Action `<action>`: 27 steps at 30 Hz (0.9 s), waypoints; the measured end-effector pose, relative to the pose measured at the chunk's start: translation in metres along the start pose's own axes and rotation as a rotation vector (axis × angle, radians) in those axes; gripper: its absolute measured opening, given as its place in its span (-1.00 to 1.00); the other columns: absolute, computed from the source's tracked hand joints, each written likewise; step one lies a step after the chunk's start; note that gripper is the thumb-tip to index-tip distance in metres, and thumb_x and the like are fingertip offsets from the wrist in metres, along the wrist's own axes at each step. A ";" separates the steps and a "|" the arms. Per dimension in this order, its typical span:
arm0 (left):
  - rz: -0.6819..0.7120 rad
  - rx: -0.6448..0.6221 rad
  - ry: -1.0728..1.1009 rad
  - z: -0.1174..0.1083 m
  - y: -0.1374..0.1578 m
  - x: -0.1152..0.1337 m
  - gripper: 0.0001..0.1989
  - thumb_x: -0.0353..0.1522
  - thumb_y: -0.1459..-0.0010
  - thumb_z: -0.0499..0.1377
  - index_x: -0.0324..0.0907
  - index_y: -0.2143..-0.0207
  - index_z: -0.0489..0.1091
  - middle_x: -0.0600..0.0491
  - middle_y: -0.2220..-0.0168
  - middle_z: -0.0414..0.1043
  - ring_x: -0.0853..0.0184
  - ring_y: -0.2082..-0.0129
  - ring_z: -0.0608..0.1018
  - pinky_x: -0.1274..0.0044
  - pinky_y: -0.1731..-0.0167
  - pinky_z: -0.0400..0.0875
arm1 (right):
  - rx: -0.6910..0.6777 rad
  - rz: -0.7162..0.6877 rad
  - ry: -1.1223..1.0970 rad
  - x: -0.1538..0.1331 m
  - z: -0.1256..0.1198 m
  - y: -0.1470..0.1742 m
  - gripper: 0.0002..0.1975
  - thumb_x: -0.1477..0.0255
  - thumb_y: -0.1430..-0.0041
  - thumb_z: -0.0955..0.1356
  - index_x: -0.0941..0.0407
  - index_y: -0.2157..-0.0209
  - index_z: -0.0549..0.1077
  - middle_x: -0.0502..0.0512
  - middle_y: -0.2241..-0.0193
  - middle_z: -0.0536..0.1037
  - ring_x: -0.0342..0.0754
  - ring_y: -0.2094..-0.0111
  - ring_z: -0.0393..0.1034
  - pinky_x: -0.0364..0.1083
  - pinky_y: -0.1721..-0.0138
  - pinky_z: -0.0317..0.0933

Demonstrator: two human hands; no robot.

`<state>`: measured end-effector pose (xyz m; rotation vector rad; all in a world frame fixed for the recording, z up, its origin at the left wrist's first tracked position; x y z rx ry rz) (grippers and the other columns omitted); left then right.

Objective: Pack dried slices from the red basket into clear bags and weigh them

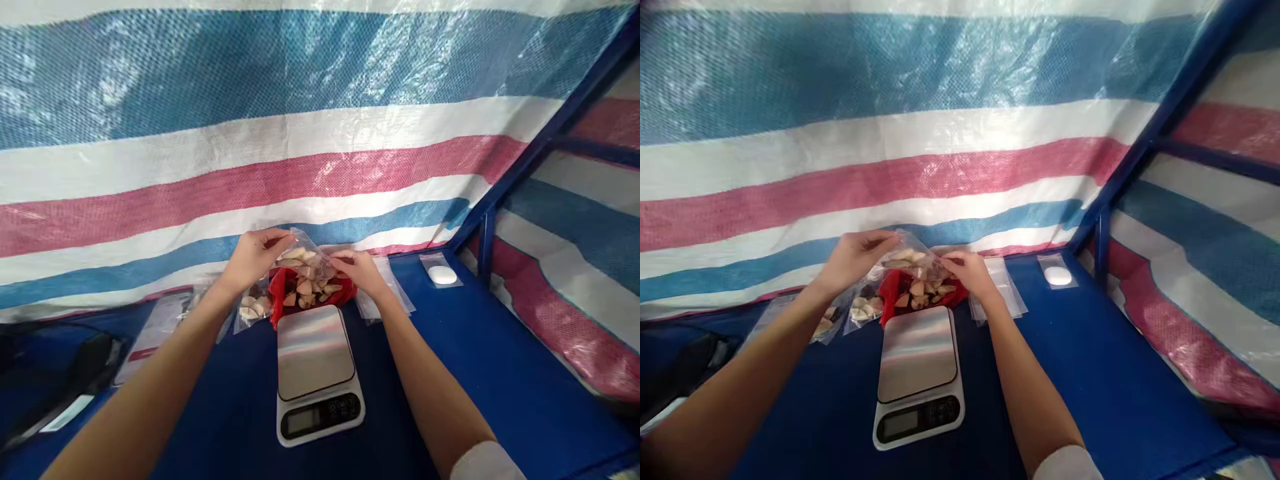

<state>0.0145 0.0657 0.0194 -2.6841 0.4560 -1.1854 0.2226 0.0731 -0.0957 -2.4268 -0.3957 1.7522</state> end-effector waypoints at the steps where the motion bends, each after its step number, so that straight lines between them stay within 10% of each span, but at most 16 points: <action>1: 0.011 -0.003 0.007 0.000 -0.001 0.001 -0.59 -0.04 -0.19 0.21 -0.17 0.22 0.65 -0.03 0.17 0.69 0.11 0.18 0.65 0.42 0.19 0.48 | -0.002 -0.012 0.019 -0.001 0.001 -0.001 -0.79 0.32 -0.23 0.40 0.08 0.22 0.68 0.08 0.20 0.72 0.07 0.16 0.60 -0.04 0.09 0.40; 18: -0.071 -0.052 -0.027 0.012 0.015 -0.046 -0.54 0.04 -0.11 0.23 -0.16 0.26 0.62 -0.03 0.26 0.68 0.15 0.26 0.64 0.43 0.22 0.50 | -0.002 0.292 -0.349 0.025 0.002 0.003 -0.84 0.34 -0.08 0.45 0.11 0.35 0.67 0.07 0.37 0.69 0.05 0.31 0.61 0.01 0.23 0.56; 27: 0.023 0.043 -0.060 0.004 0.006 -0.024 -0.55 0.02 -0.20 0.16 -0.16 0.27 0.60 -0.01 0.32 0.66 0.20 0.33 0.60 0.47 0.28 0.44 | 0.000 0.353 -0.440 0.024 0.002 0.006 -0.75 0.27 -0.03 0.50 0.12 0.29 0.68 0.09 0.28 0.70 0.08 0.23 0.62 0.03 0.18 0.55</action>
Point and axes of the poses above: each hand's wrist, its own y-axis away from the middle knuckle, its own z-axis out of the palm, x = y × z, the point moved 7 cm from there along -y, towards the middle knuckle
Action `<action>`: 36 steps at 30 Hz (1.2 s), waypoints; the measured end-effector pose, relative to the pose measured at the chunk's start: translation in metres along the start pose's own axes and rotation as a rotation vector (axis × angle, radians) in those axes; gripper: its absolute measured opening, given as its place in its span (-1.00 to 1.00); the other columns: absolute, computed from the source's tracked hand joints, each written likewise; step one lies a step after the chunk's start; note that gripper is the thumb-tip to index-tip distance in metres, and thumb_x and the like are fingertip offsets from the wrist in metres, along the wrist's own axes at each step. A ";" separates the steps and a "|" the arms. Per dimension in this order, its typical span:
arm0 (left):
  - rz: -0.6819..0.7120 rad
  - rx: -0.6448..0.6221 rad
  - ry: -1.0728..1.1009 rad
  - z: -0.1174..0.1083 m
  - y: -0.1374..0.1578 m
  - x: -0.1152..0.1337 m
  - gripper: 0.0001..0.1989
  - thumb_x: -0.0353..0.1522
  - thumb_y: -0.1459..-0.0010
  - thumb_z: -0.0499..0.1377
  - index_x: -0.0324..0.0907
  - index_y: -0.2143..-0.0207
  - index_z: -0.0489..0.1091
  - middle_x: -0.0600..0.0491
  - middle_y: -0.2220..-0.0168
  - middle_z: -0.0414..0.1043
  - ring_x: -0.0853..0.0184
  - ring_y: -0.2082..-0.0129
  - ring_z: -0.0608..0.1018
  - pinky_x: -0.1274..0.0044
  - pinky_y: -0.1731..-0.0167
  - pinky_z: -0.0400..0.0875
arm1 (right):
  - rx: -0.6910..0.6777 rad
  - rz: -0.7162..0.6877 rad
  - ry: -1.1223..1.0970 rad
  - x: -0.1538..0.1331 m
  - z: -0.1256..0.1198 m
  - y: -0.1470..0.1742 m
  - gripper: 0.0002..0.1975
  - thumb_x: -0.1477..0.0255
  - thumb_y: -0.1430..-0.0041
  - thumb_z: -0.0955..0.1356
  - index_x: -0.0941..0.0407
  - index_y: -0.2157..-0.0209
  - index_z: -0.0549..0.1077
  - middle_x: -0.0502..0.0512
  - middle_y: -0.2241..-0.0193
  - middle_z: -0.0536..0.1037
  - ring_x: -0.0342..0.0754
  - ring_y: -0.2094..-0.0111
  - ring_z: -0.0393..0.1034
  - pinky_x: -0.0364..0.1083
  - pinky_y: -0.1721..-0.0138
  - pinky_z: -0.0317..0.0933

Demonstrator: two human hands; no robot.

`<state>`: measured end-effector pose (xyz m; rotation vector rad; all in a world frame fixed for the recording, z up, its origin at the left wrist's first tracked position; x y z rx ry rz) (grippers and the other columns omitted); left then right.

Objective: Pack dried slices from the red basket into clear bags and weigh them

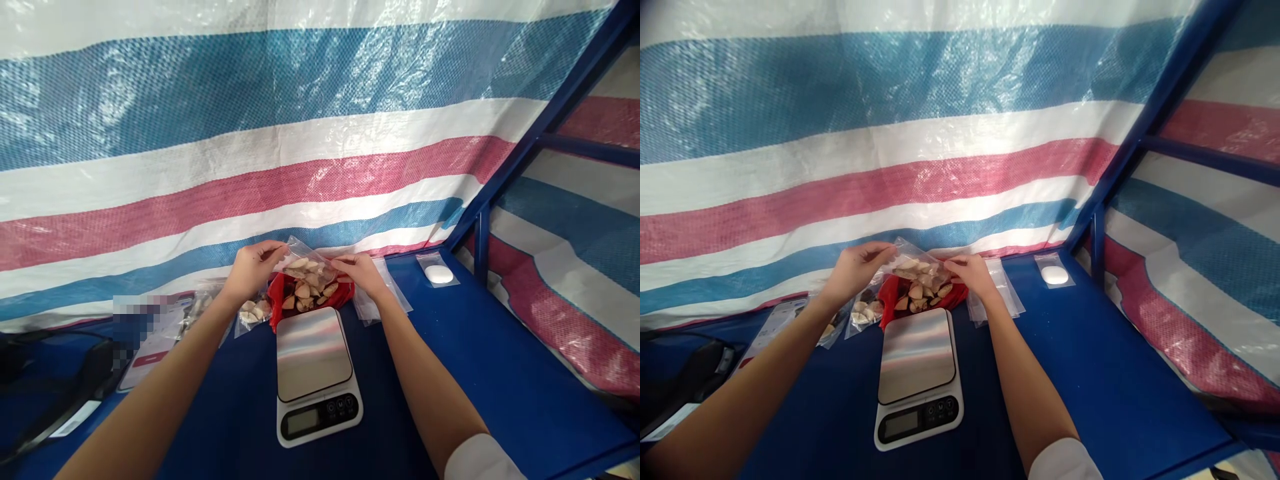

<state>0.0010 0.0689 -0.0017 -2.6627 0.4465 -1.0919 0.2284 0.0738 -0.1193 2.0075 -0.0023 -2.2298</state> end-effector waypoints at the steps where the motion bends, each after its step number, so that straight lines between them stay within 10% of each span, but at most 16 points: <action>1: 0.011 0.004 -0.003 -0.001 -0.002 0.004 -0.54 0.03 -0.20 0.16 -0.16 0.27 0.60 -0.02 0.33 0.65 0.21 0.34 0.60 0.47 0.29 0.43 | -0.004 0.011 -0.019 0.001 0.000 0.000 -0.74 0.26 -0.02 0.51 0.13 0.29 0.68 0.10 0.28 0.70 0.08 0.23 0.61 0.02 0.16 0.54; 36: -0.036 -0.087 0.084 0.000 0.000 0.012 -0.48 0.12 -0.16 0.22 -0.16 0.33 0.58 -0.03 0.34 0.64 0.22 0.32 0.61 0.47 0.28 0.48 | 0.001 0.094 -0.156 0.008 0.003 0.000 -0.73 0.28 -0.02 0.53 0.17 0.28 0.67 0.18 0.33 0.70 0.00 0.27 0.62 -0.11 0.27 0.53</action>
Point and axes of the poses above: each hand's wrist, its own y-axis away from the middle knuckle, its own z-axis out of the palm, x = y × z, the point moved 7 cm from there along -y, towards the middle knuckle
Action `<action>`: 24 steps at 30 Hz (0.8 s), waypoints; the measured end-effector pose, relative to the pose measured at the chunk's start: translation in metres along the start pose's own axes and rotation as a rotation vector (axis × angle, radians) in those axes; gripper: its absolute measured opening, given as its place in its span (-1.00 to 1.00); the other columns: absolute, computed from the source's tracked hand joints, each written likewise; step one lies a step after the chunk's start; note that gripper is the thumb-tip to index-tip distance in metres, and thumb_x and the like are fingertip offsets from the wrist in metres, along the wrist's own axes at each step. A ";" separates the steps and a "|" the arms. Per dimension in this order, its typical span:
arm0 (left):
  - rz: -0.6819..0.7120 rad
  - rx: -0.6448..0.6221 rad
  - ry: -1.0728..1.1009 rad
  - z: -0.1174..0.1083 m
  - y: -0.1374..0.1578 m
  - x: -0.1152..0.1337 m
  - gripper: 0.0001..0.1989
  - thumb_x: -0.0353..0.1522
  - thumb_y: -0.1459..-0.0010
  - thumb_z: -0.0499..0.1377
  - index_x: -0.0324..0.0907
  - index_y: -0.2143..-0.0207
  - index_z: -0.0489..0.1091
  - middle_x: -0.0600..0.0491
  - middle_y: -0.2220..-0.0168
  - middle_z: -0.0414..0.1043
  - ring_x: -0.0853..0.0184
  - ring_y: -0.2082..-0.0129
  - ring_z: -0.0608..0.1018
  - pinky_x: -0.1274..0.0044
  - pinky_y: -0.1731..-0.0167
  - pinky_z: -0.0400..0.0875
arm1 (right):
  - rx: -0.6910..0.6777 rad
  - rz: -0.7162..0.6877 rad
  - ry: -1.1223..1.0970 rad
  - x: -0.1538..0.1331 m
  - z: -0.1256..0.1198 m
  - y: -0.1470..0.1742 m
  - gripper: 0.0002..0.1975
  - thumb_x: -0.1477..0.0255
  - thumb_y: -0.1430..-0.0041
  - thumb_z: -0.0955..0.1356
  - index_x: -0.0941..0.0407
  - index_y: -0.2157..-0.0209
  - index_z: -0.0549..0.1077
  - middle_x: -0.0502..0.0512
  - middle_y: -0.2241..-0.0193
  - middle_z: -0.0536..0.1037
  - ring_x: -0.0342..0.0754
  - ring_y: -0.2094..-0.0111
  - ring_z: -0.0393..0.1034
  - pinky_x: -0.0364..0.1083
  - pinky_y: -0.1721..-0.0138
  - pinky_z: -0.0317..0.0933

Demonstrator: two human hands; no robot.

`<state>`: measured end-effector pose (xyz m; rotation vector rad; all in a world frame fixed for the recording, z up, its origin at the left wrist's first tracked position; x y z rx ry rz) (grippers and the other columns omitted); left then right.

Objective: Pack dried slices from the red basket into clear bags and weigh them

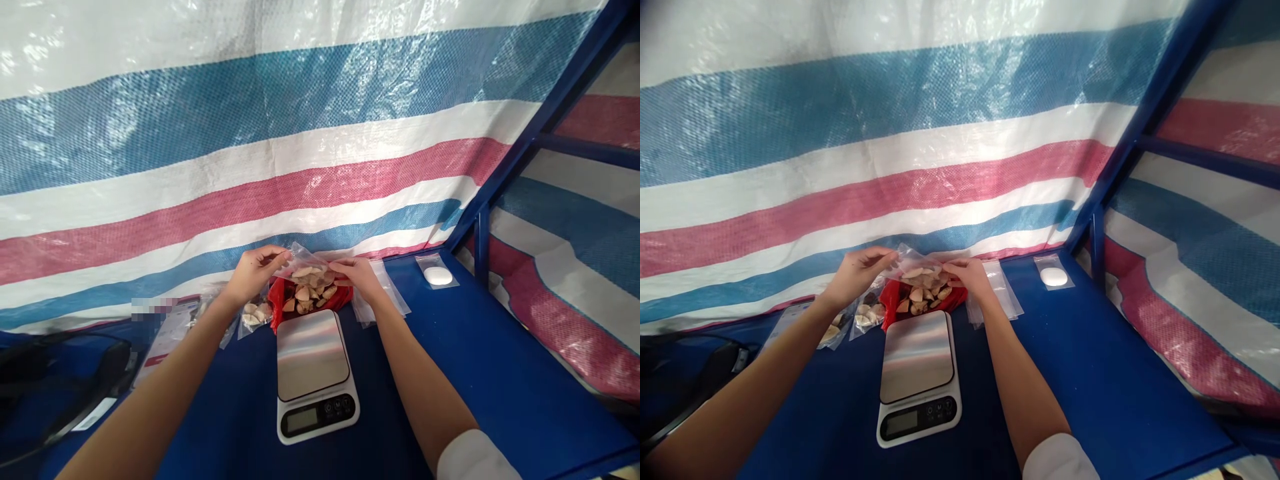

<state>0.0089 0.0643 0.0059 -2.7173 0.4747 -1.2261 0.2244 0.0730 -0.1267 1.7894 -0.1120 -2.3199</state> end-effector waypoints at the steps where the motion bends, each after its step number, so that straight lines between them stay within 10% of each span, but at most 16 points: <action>1: 0.002 -0.007 -0.001 0.000 0.000 0.000 -0.48 0.12 -0.17 0.21 -0.16 0.34 0.58 -0.03 0.34 0.63 0.22 0.32 0.61 0.47 0.28 0.48 | 0.004 -0.009 0.001 -0.001 0.000 0.000 -0.73 0.27 -0.03 0.53 0.17 0.29 0.66 0.17 0.33 0.70 -0.01 0.28 0.62 -0.10 0.25 0.53; 24: -0.030 -0.010 0.045 0.002 -0.004 -0.003 -0.52 0.08 -0.17 0.23 -0.16 0.31 0.58 -0.03 0.32 0.64 0.23 0.33 0.61 0.45 0.26 0.51 | 0.014 -0.132 0.228 -0.006 0.001 0.001 -0.81 0.27 -0.07 0.45 0.08 0.35 0.64 0.09 0.34 0.68 0.02 0.35 0.58 -0.03 0.31 0.53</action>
Point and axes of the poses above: each hand's wrist, its own y-axis away from the middle knuckle, its own z-axis out of the palm, x = y × z, the point moved 7 cm from there along -y, towards the middle knuckle
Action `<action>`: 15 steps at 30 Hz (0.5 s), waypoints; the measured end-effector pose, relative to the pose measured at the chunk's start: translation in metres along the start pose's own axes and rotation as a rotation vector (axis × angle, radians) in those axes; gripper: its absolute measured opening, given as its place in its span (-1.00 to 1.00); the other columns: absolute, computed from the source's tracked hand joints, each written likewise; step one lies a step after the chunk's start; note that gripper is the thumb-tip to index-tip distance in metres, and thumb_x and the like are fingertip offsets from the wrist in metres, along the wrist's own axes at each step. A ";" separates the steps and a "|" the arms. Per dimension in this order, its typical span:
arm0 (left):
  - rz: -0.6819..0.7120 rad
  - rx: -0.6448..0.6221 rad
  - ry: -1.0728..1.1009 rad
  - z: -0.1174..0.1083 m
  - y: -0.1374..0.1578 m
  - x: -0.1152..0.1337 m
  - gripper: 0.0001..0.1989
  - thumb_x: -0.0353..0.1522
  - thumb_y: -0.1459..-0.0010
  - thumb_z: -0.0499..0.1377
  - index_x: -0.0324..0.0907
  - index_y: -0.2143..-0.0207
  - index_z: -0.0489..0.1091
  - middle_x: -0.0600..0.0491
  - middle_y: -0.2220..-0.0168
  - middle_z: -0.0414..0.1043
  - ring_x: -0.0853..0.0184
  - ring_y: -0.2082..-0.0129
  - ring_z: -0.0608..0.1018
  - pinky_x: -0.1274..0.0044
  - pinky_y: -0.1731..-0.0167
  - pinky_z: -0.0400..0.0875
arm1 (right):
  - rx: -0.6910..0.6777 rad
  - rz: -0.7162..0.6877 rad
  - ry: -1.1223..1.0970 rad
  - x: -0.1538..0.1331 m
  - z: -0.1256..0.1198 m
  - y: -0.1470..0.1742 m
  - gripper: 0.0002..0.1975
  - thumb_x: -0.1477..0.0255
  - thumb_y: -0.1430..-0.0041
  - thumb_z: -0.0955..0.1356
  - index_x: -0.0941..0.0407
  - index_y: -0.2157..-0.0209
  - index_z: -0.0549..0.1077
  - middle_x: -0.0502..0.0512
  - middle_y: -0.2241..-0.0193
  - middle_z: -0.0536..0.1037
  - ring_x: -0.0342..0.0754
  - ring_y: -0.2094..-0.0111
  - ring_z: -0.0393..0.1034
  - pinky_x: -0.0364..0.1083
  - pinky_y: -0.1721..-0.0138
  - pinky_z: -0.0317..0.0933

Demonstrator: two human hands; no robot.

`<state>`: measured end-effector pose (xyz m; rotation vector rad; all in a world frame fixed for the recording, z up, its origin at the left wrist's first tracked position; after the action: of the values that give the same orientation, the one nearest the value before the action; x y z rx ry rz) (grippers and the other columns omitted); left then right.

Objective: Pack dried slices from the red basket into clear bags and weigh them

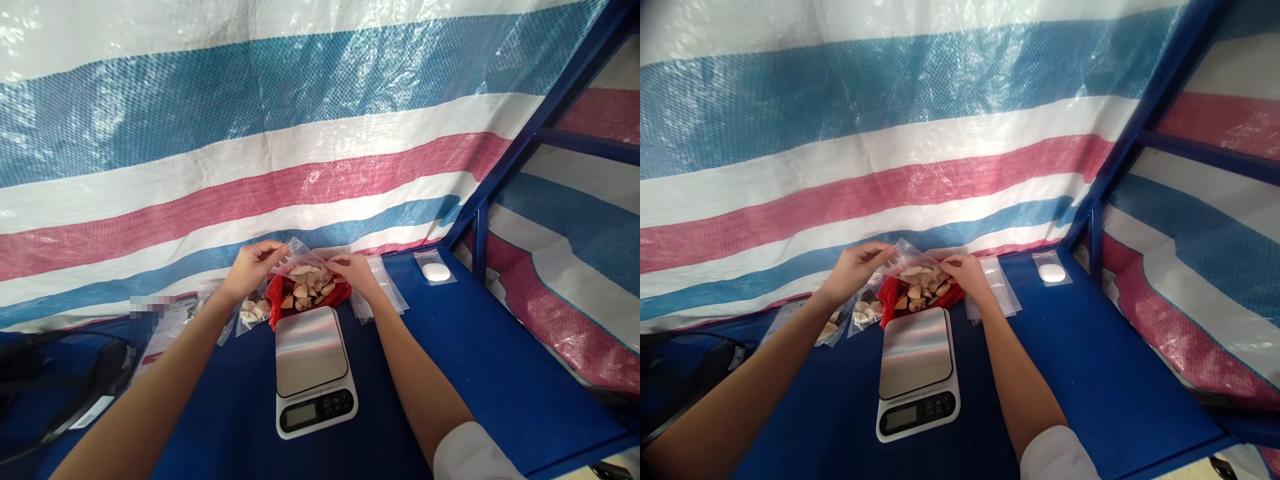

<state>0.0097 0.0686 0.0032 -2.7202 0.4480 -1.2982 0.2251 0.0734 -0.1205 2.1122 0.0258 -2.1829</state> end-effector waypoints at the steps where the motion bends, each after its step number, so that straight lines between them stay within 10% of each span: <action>1: 0.000 0.004 -0.007 0.000 0.000 0.000 -0.52 0.09 -0.17 0.23 -0.15 0.30 0.59 -0.03 0.32 0.64 0.23 0.33 0.61 0.44 0.26 0.51 | 0.000 -0.013 0.025 0.000 0.000 -0.001 -0.81 0.27 -0.07 0.44 0.08 0.34 0.64 0.09 0.33 0.68 0.03 0.34 0.58 -0.04 0.32 0.52; 15: -0.035 0.049 -0.073 -0.005 0.006 -0.014 -0.47 0.12 -0.11 0.23 -0.16 0.27 0.59 -0.06 0.27 0.65 0.18 0.28 0.63 0.43 0.22 0.50 | 0.096 -0.214 0.440 -0.016 -0.007 -0.003 -0.83 0.30 -0.16 0.41 0.01 0.35 0.67 0.05 0.31 0.70 0.07 0.23 0.56 -0.02 0.14 0.36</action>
<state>-0.0035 0.0676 -0.0058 -2.7360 0.3591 -1.1958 0.2327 0.0781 -0.1048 2.7150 0.1932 -1.7987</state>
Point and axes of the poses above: each hand's wrist, its own y-axis away from the middle knuckle, its own z-axis out of the palm, x = y × z, the point moved 7 cm from there along -y, towards the middle knuckle
